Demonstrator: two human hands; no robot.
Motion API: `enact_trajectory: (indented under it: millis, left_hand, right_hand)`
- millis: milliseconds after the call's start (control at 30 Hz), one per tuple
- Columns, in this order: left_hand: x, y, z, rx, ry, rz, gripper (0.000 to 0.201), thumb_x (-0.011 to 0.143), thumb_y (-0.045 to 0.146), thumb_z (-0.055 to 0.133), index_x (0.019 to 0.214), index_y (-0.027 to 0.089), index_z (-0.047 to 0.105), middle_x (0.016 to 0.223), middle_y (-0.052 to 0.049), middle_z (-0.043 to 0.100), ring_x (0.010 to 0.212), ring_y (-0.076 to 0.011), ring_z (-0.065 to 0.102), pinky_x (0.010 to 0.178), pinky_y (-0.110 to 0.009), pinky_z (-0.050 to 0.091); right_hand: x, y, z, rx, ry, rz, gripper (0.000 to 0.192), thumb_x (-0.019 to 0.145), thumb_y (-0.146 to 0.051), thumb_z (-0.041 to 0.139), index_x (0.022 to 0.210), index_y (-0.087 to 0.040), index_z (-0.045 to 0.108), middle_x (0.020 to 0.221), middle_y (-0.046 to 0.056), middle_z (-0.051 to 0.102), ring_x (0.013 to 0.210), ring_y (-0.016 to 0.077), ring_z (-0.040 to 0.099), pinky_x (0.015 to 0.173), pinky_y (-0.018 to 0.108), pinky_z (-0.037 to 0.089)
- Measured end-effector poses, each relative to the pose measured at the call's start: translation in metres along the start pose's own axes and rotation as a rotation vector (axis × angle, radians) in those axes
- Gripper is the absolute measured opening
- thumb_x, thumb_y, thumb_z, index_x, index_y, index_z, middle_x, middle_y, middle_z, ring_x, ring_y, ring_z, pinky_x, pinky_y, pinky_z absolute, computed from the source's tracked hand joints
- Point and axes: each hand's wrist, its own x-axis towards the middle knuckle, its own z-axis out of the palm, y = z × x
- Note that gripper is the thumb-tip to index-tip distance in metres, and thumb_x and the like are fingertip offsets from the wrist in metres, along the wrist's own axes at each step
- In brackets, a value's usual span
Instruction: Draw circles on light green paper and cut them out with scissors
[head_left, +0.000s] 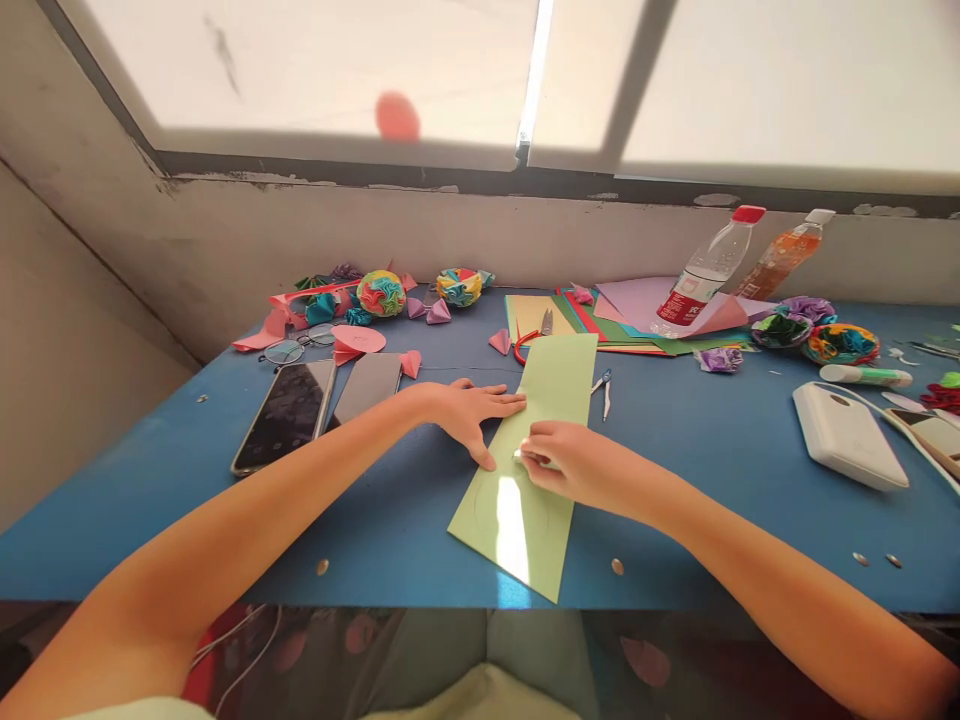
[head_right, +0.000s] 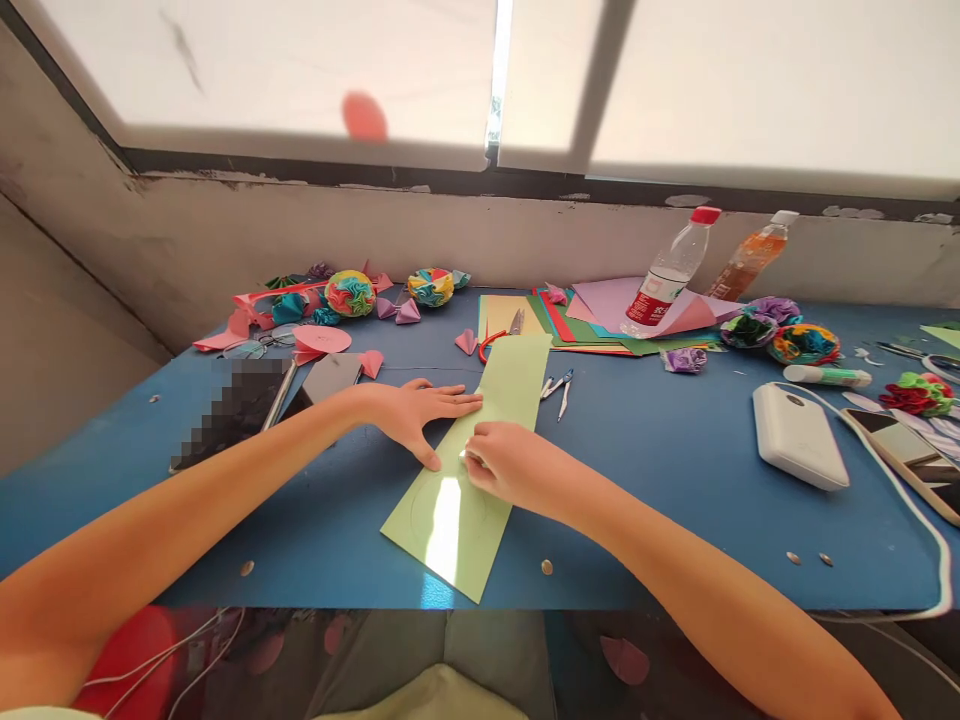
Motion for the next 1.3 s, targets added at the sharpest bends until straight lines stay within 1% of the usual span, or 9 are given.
enact_trajectory:
  millis: [67, 167, 300, 433, 533, 667, 767, 900, 1300]
  left_hand:
    - [0.000, 0.000, 0.000, 0.002, 0.001, -0.002, 0.101, 0.068, 0.062, 0.052, 0.146, 0.029, -0.003, 0.154, 0.003, -0.003, 0.141, -0.0281, -0.003, 0.110, -0.054, 0.005]
    - [0.001, 0.000, -0.001, 0.006, -0.003, 0.009, 0.099, 0.070, 0.061, 0.051, 0.146, 0.029, -0.003, 0.154, 0.002, -0.002, 0.141, -0.0287, -0.003, 0.110, -0.054, 0.005]
    - [0.001, 0.000, -0.001, 0.007, -0.001, -0.003, 0.101, 0.068, 0.062, 0.052, 0.146, 0.030, -0.003, 0.153, 0.003, -0.004, 0.141, -0.0292, -0.003, 0.110, -0.055, 0.006]
    - [0.001, 0.001, -0.001, 0.010, -0.008, 0.004, 0.099, 0.069, 0.060, 0.051, 0.146, 0.029, -0.003, 0.154, 0.003, -0.003, 0.141, -0.0270, -0.003, 0.110, -0.053, 0.006]
    - [0.001, 0.002, -0.002, 0.006, -0.006, -0.017, 0.100, 0.069, 0.059, 0.051, 0.146, 0.029, -0.004, 0.153, 0.003, -0.004, 0.141, -0.0266, -0.004, 0.110, -0.054, 0.005]
    - [0.000, 0.002, -0.002, 0.012, -0.009, -0.006, 0.099, 0.069, 0.058, 0.052, 0.146, 0.027, -0.003, 0.154, 0.003, -0.002, 0.141, -0.0262, -0.003, 0.110, -0.054, 0.005]
    - [0.002, -0.001, -0.001, 0.005, 0.003, 0.003, 0.099, 0.069, 0.057, 0.052, 0.146, 0.028, -0.003, 0.154, 0.003, -0.002, 0.141, -0.0269, -0.003, 0.110, -0.054, 0.006]
    - [0.003, -0.005, -0.001, 0.003, 0.012, 0.034, 0.095, 0.070, 0.055, 0.051, 0.146, 0.029, 0.002, 0.154, 0.004, 0.002, 0.141, -0.0272, 0.000, 0.110, -0.052, 0.007]
    - [0.002, -0.001, 0.000, 0.003, 0.011, 0.012, 0.097, 0.068, 0.054, 0.053, 0.147, 0.029, 0.002, 0.154, 0.004, 0.002, 0.141, -0.0285, -0.001, 0.110, -0.053, 0.007]
  right_hand:
    - [0.000, 0.000, -0.001, -0.034, 0.035, 0.052, 0.024, 0.087, -0.014, 0.044, 0.066, -0.013, 0.056, 0.067, 0.002, 0.047, 0.055, 0.0092, 0.040, 0.053, 0.023, 0.029]
    - [0.000, -0.001, -0.001, 0.014, -0.038, -0.068, 0.023, 0.087, -0.018, 0.046, 0.066, -0.014, 0.056, 0.067, 0.001, 0.046, 0.055, 0.0084, 0.038, 0.052, 0.022, 0.029]
    - [0.001, -0.001, -0.002, -0.043, 0.027, 0.062, 0.026, 0.088, -0.015, 0.044, 0.064, -0.012, 0.056, 0.066, 0.002, 0.046, 0.055, 0.0090, 0.037, 0.051, 0.023, 0.027]
    - [0.001, -0.003, 0.000, 0.005, -0.020, -0.092, 0.023, 0.087, -0.016, 0.046, 0.068, -0.013, 0.059, 0.066, 0.001, 0.047, 0.053, 0.0081, 0.037, 0.051, 0.023, 0.027]
    - [0.001, -0.006, 0.003, -0.066, 0.061, -0.008, 0.025, 0.087, -0.014, 0.045, 0.067, -0.011, 0.059, 0.066, 0.003, 0.047, 0.054, 0.0093, 0.038, 0.051, 0.024, 0.027]
    - [0.003, -0.007, 0.007, -0.035, 0.036, -0.140, 0.023, 0.088, -0.014, 0.045, 0.072, -0.012, 0.061, 0.069, 0.003, 0.050, 0.057, 0.0099, 0.041, 0.054, 0.023, 0.030]
    - [0.004, -0.003, 0.010, -0.062, 0.101, -0.040, 0.026, 0.089, -0.015, 0.043, 0.067, -0.011, 0.058, 0.067, 0.004, 0.049, 0.056, 0.0101, 0.041, 0.054, 0.024, 0.031]
    - [0.002, -0.001, 0.016, -0.073, 0.119, -0.161, 0.023, 0.089, -0.015, 0.043, 0.071, -0.012, 0.058, 0.068, 0.004, 0.049, 0.058, 0.0116, 0.043, 0.055, 0.024, 0.032]
    - [0.002, -0.011, 0.025, -0.140, 0.249, -0.169, 0.029, 0.091, -0.016, 0.033, 0.072, -0.013, 0.055, 0.067, 0.005, 0.045, 0.057, 0.0124, 0.038, 0.053, 0.025, 0.030]
